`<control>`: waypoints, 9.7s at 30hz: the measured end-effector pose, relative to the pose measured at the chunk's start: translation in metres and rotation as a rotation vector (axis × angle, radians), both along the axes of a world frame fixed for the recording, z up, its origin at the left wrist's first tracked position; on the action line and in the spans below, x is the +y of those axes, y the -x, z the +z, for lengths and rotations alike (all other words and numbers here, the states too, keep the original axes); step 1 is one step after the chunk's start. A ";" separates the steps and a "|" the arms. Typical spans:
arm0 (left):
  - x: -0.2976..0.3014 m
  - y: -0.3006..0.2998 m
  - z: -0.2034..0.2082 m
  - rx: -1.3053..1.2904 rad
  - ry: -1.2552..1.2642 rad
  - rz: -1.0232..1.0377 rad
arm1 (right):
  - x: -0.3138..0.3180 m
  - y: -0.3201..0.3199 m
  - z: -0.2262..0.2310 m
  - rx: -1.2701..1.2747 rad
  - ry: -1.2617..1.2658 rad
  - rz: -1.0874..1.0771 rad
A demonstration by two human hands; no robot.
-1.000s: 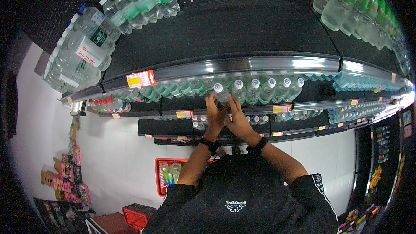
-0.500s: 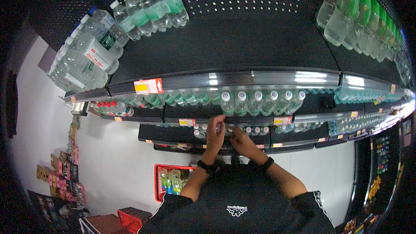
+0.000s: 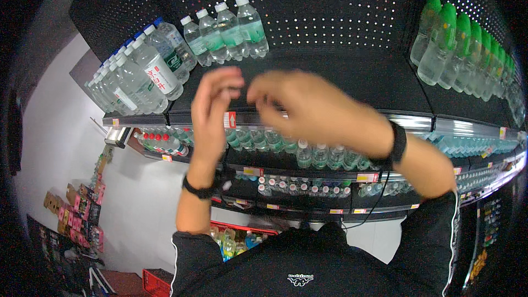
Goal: The person picks up several bottles of water and sports drinks one at a time and places them onto a shelf.
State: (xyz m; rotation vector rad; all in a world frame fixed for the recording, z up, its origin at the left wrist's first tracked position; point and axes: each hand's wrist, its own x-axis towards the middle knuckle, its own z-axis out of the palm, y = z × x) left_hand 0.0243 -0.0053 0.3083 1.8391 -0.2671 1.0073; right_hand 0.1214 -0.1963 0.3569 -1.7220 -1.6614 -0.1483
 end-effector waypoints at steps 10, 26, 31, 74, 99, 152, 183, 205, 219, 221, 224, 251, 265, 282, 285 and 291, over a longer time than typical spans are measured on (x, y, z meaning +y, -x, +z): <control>0.102 -0.162 0.027 0.393 -0.058 0.344 | 0.135 -0.155 0.022 0.218 0.341 -0.531; 0.009 -0.079 0.073 -0.184 -0.345 0.420 | 0.047 -0.076 0.016 0.159 -0.405 0.091; -0.033 0.007 0.040 -0.364 -0.366 0.451 | -0.014 0.023 -0.008 0.052 -0.377 0.062; -0.044 0.002 -0.357 0.372 0.095 0.406 | -0.012 0.043 -0.401 1.058 0.291 -0.111; -0.111 0.083 -0.290 0.572 0.285 0.510 | -0.044 0.060 -0.330 0.850 0.341 0.074; -0.034 0.088 0.014 -0.305 -0.364 0.505 | -0.002 0.058 -0.005 0.171 -0.245 0.279; -0.007 -0.012 -0.339 0.390 -0.001 0.524 | 0.080 0.020 -0.318 0.464 0.305 -0.347; 0.023 0.074 -0.102 -0.082 -0.089 0.414 | -0.020 0.043 -0.019 0.195 0.503 0.059; 0.239 -0.104 0.001 0.307 -0.099 0.591 | 0.238 -0.120 0.045 0.280 0.472 -0.183; 0.221 -0.134 0.003 0.341 -0.090 0.477 | 0.240 -0.151 0.028 0.322 0.382 -0.290; 0.203 -0.155 0.006 0.350 -0.075 0.436 | 0.240 -0.157 0.015 0.397 0.277 -0.255; -0.038 0.091 -0.190 0.402 -0.016 0.551 | -0.001 0.077 -0.220 0.706 0.217 0.096; 0.016 0.048 -0.326 0.409 0.272 0.379 | 0.037 0.044 -0.321 0.876 0.345 0.069; 0.049 -0.007 -0.348 0.469 0.178 0.542 | -0.013 0.048 -0.351 1.034 0.743 0.018; 0.025 -0.014 -0.325 0.306 0.148 0.558 | -0.026 0.044 -0.349 1.102 0.773 0.015; 0.014 0.030 -0.258 0.113 0.109 0.495 | -0.026 0.056 -0.202 0.810 0.604 0.413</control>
